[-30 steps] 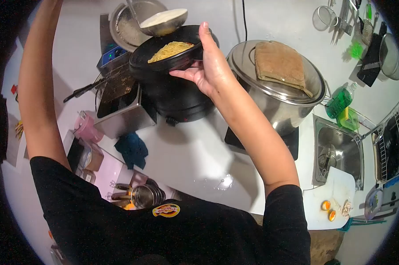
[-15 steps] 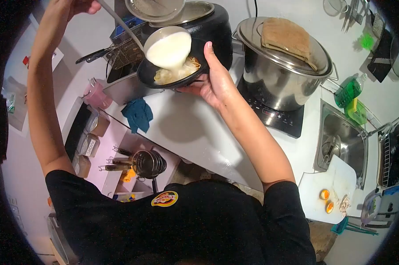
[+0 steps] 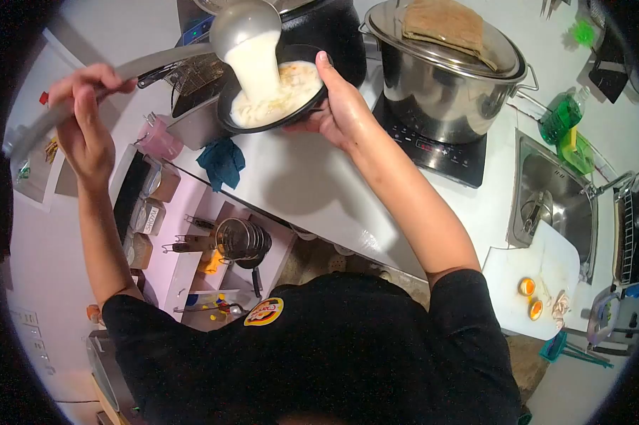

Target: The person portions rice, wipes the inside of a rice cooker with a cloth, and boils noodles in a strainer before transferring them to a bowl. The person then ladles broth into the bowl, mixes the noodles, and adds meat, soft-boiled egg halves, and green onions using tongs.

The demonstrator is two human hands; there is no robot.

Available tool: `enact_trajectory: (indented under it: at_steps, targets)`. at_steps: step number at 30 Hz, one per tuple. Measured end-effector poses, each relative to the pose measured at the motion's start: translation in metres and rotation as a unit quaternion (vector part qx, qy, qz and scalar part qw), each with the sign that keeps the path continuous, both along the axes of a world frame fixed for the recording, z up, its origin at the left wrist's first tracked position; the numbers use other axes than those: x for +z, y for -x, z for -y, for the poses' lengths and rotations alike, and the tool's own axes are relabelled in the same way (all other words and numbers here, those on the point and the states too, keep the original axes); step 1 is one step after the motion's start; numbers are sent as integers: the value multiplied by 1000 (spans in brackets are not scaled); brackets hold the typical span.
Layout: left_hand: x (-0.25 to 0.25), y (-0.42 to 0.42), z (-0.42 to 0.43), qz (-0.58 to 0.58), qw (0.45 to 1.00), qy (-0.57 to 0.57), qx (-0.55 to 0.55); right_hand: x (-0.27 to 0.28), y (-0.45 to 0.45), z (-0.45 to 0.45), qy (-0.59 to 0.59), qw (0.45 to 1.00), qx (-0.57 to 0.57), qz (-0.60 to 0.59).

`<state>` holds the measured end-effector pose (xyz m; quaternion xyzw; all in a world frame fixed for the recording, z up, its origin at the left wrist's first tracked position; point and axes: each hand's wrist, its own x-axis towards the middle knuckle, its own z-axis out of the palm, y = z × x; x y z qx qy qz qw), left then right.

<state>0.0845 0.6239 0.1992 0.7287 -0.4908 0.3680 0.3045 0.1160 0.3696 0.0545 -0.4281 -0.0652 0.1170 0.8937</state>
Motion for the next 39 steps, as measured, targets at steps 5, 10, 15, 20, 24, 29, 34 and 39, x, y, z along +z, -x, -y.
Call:
enact_trajectory:
  at_steps: [5,10,15,20,24,29,34,39]
  targets:
    - [-37,21,-8,108,989,-90,-51,-4,4,3,10,1000,1,0]
    - [-66,44,-21,216,933,-286,13,-11,7,3,17,1000,12,-20]
    - [-79,62,-39,160,931,-317,88,-22,15,-6,33,998,-1,-52]
    - [-49,100,-65,29,974,154,162,-60,16,-20,44,995,-17,-83]
    - [-29,167,-135,-156,933,163,279,-104,12,-33,95,986,-55,-126]
    - [-89,232,-180,-348,798,301,390,-167,4,-60,100,978,-131,-127]
    - [-266,276,-237,-353,671,276,591,-201,2,-75,92,976,-158,-115]
    - [-461,315,-293,-376,677,90,626,-218,-2,-78,100,960,-208,-158]
